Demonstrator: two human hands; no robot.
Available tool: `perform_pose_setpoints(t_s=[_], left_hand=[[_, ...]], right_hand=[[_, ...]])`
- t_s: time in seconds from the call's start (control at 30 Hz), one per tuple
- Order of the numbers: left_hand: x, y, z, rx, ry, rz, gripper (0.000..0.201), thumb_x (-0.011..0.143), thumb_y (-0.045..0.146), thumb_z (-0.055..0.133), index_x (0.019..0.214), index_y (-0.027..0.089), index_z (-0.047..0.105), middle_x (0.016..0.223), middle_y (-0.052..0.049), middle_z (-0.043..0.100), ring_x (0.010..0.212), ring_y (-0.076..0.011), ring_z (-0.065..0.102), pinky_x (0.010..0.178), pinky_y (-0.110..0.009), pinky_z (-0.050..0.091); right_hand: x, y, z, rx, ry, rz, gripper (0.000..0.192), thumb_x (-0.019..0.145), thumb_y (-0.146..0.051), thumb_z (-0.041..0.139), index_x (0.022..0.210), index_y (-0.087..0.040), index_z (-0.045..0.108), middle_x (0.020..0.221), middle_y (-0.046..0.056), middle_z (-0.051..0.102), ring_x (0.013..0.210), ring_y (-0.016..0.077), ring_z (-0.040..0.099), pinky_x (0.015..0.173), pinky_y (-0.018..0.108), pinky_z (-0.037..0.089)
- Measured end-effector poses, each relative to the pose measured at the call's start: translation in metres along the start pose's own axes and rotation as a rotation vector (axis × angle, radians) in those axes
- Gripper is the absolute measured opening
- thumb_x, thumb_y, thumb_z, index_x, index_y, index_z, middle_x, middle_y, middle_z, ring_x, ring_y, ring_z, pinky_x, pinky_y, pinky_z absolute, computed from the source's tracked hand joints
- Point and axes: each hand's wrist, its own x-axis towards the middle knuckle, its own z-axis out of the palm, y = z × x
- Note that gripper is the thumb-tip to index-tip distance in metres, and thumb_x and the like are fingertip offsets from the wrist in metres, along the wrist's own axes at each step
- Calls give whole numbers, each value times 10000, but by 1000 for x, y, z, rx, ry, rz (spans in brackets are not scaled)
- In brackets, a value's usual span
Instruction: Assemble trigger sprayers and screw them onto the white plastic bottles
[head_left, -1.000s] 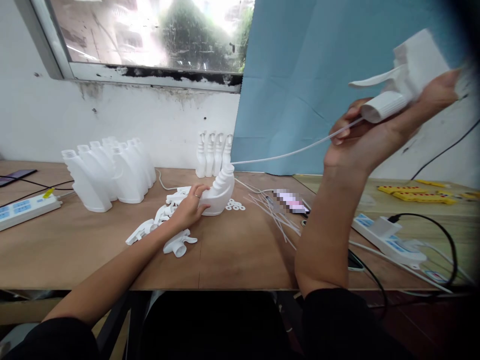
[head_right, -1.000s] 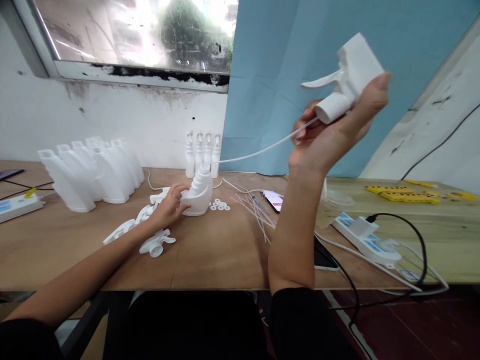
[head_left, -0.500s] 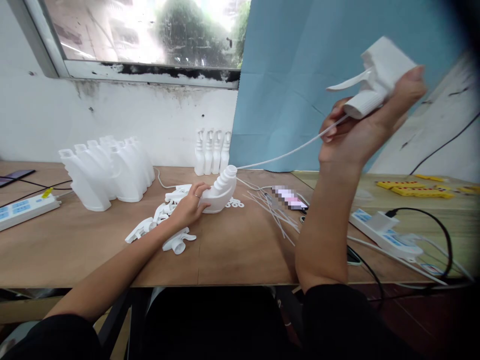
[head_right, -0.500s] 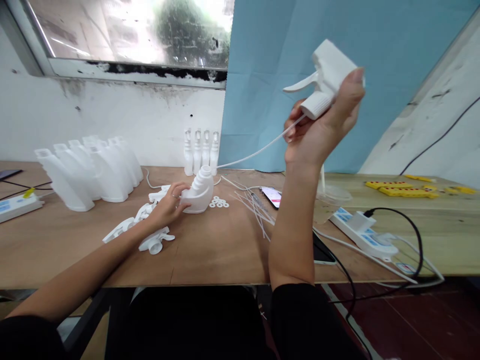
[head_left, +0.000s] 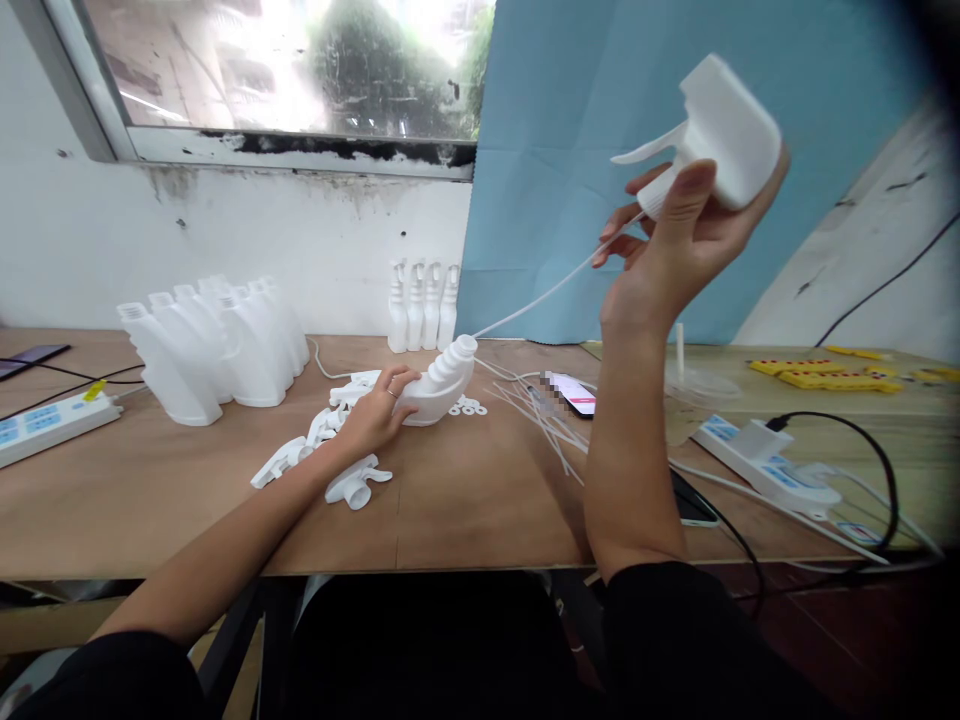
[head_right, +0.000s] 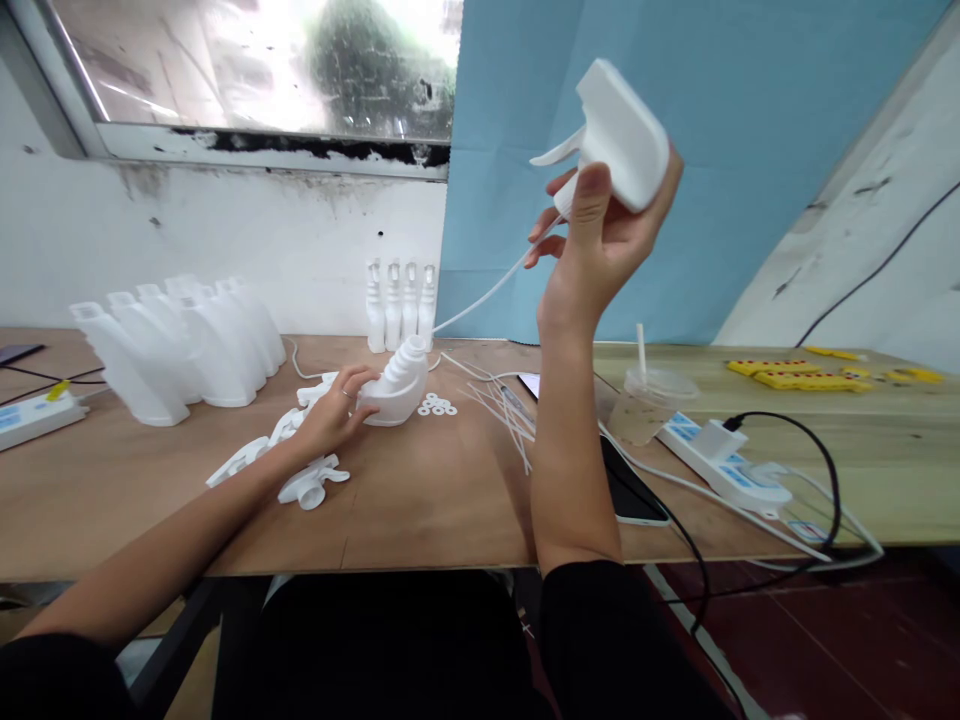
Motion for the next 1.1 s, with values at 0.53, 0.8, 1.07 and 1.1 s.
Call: perform_pose_setpoints(t_s=[0.53, 0.8, 1.07, 1.1], left_hand=[[0, -8, 10, -388, 2, -82, 470, 840, 276, 633, 1277, 244, 464, 1308, -99, 492, 1086, -228, 550, 863, -388, 547], [3, -10, 8, -576, -70, -204, 510, 793, 301, 672, 1231, 202, 431, 1277, -125, 504, 917, -195, 626, 744, -358, 562], [48, 2, -39, -647, 159, -194, 491, 825, 485, 637, 1193, 214, 456, 1120, -74, 594, 917, -168, 637, 751, -300, 559], [60, 7, -49, -661, 231, -144, 472, 828, 497, 625, 1174, 213, 474, 1142, -77, 585, 881, -153, 639, 716, -280, 559]], right_hand=[[-55, 23, 25, -100, -933, 685, 342, 779, -420, 726, 1006, -183, 628, 934, 56, 691, 886, 197, 664, 695, 328, 579], [-94, 48, 32, 87, -907, 875, 328, 826, -438, 676, 1029, -200, 579, 962, 65, 686, 809, 195, 685, 669, 328, 568], [-131, 67, 41, 360, -615, 861, 413, 793, -518, 693, 970, -215, 474, 834, 1, 649, 589, 122, 643, 524, 244, 529], [-133, 68, 42, 372, -601, 855, 419, 792, -526, 690, 971, -217, 472, 821, -4, 646, 572, 118, 635, 505, 236, 520]])
